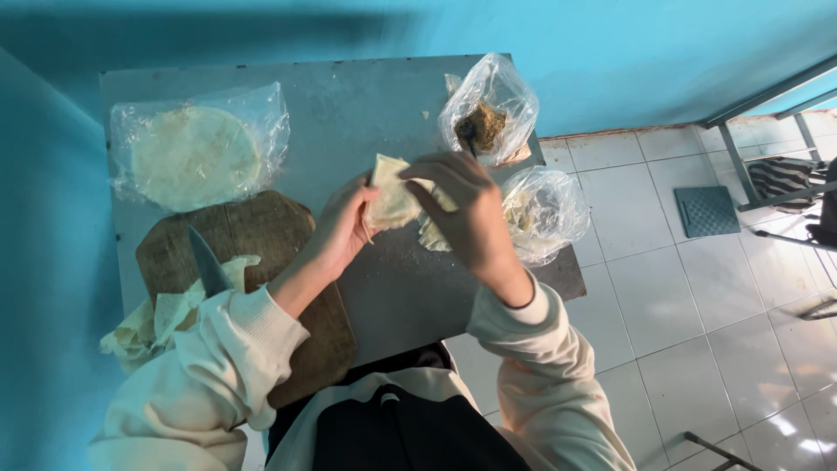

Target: The person cuts thin round wrappers into smaller pieces at a metal table, folds the pieces, and spoons brown filling from a plastic bag onto the folded pieces to assemble filled snacks. A knife rests on a wooden cutting board beside the work area.

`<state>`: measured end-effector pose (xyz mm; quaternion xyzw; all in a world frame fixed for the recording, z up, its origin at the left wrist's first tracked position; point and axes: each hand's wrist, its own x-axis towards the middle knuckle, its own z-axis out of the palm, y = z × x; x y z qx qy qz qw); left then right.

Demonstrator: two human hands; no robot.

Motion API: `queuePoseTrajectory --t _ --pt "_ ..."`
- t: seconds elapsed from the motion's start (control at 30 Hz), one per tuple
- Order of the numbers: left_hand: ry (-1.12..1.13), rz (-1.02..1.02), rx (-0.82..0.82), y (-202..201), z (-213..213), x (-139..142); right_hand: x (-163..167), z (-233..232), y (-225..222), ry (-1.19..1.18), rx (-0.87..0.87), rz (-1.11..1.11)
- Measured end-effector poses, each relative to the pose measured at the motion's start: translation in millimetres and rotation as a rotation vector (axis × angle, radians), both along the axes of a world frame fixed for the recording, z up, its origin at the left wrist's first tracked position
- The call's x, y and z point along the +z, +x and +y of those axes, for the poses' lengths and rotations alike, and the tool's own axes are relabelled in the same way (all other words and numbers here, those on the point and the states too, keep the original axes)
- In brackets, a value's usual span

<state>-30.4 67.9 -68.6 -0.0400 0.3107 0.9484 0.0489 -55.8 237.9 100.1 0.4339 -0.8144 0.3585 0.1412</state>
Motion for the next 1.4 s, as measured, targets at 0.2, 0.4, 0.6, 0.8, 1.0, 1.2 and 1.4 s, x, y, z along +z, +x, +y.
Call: queuePoseTrajectory --t 0.2,0.4,0.6,0.8,1.0,1.2,1.4 --pt "-0.071 -0.051 -0.072 3 6 20 -43 24 -9 -0.005 0.048 -0.090" --pt "-0.101 0.011 -0.086 7 6 24 -73 21 1 -0.010 0.072 0.055" --pt "-0.069 -0.014 -0.076 5 6 24 -81 17 -1 -0.002 0.030 0.091" --pt "-0.068 0.022 -0.060 6 7 21 -79 8 2 0.017 0.020 0.161" --pt "-0.048 0.010 -0.049 6 7 17 -80 -2 5 0.035 -0.009 0.240" --pt "-0.001 -0.001 -0.032 5 4 17 -86 -3 1 -0.017 0.002 0.154" --pt "-0.029 -0.036 -0.029 5 3 20 -107 -4 -3 -0.114 -0.086 0.036"
